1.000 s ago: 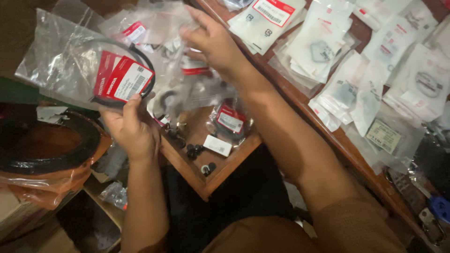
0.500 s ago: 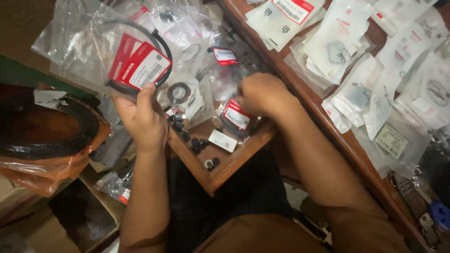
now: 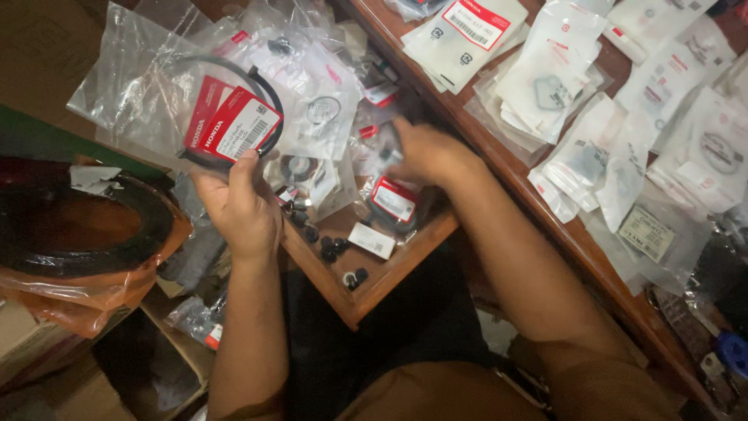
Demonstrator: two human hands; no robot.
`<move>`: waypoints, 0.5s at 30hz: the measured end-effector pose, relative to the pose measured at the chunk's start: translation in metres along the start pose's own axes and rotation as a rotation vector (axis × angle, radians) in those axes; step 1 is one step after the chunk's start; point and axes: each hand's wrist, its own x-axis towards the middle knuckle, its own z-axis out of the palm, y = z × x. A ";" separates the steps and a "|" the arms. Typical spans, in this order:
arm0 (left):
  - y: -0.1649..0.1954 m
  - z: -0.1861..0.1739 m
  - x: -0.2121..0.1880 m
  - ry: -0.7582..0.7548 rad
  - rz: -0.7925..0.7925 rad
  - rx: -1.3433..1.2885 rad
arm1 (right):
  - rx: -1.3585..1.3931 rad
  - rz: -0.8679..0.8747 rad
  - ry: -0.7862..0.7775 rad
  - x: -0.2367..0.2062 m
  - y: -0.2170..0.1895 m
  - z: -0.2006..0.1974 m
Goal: The person sorts through small packaged parts in an open drawer, picking up individual bags, turning them over to read labels, and placing them back or aside. The person handles multiple plastic bags containing small mechanical parts and occasionally moves items between the drawer and the table surface.
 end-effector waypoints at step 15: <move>0.001 -0.001 0.002 0.004 0.004 0.000 | 0.917 -0.454 0.260 -0.008 0.000 0.008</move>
